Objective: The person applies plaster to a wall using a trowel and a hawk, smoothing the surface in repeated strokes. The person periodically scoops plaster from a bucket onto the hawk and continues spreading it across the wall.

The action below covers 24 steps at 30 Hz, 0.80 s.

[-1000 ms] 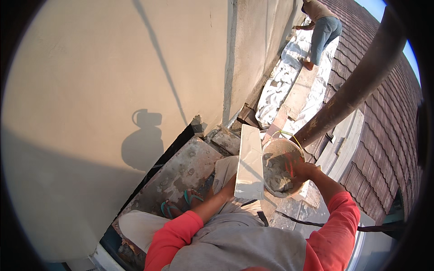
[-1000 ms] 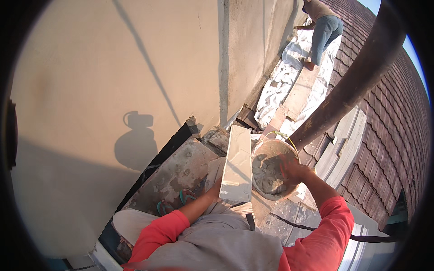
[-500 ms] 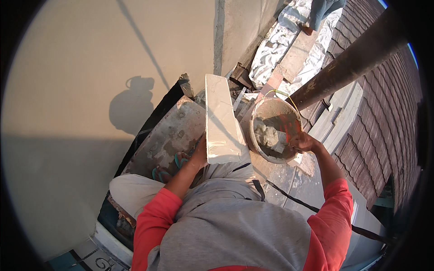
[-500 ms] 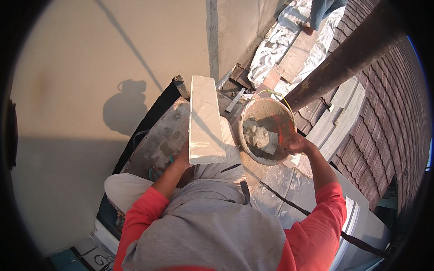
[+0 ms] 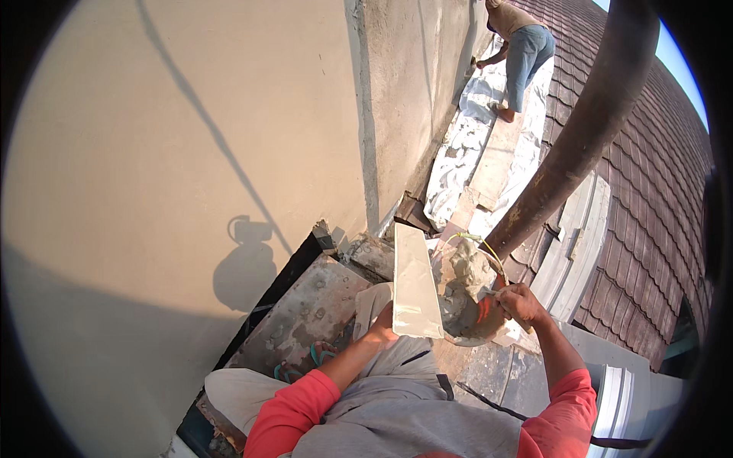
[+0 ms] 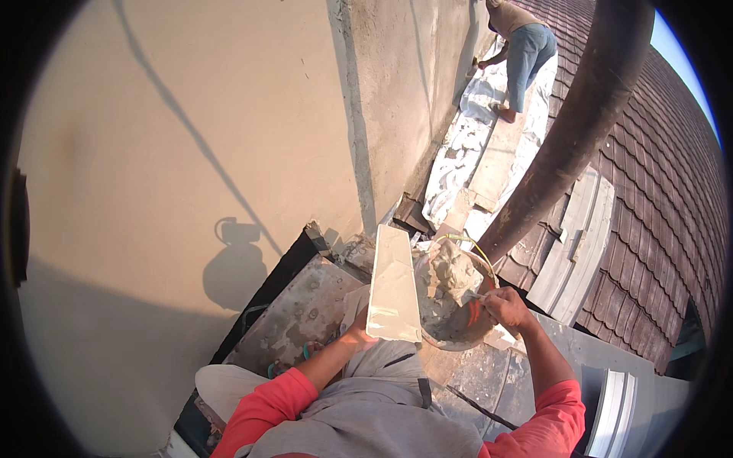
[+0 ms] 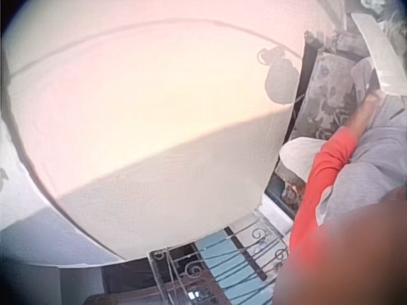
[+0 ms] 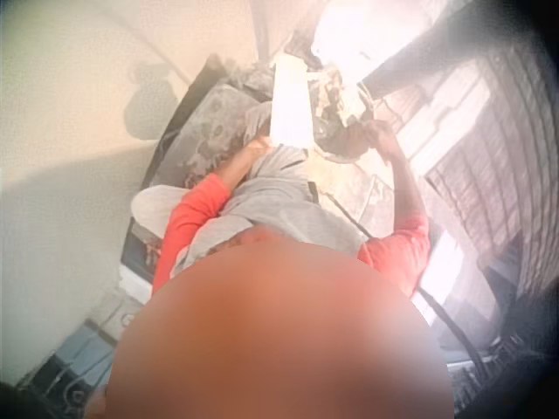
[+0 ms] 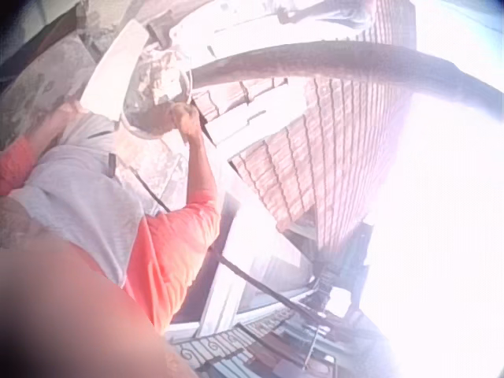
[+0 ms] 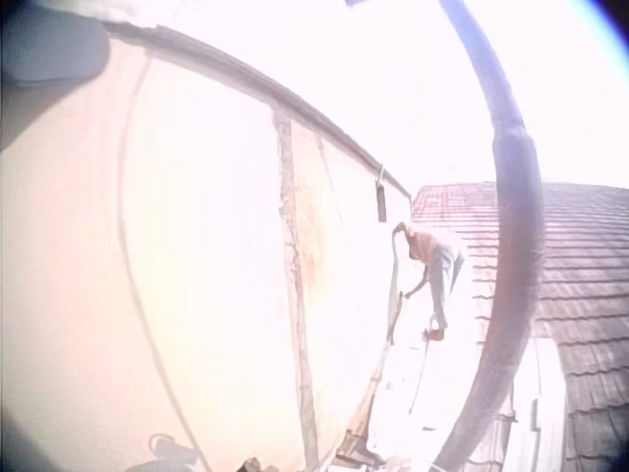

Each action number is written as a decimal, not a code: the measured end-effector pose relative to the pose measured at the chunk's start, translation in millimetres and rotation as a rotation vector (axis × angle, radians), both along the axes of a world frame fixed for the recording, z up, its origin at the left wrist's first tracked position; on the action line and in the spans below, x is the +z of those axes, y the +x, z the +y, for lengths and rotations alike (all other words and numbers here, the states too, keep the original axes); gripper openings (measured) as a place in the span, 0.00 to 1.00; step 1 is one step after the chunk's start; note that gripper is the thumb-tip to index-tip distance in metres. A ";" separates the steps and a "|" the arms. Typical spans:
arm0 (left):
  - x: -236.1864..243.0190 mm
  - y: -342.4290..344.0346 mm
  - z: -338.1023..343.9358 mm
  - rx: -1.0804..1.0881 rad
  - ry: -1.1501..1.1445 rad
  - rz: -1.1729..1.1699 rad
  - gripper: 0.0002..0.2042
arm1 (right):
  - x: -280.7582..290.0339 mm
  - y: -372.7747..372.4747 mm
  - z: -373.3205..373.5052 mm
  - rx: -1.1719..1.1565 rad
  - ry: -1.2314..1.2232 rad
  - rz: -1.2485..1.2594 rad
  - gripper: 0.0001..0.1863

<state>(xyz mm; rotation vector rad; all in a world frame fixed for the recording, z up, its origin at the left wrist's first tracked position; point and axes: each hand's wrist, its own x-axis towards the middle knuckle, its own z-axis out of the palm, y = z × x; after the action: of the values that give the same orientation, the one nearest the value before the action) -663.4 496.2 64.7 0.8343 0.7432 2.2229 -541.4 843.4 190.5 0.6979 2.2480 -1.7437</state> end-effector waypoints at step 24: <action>25.4 20.7 20.6 -0.091 -0.205 -0.322 0.23 | 10.9 14.6 -45.9 -0.156 -0.084 0.108 0.19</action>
<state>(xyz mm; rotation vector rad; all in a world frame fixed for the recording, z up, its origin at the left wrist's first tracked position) -642.7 516.8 90.0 0.3896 0.7435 2.0882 -526.8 797.5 201.3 0.7985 2.2259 -1.9809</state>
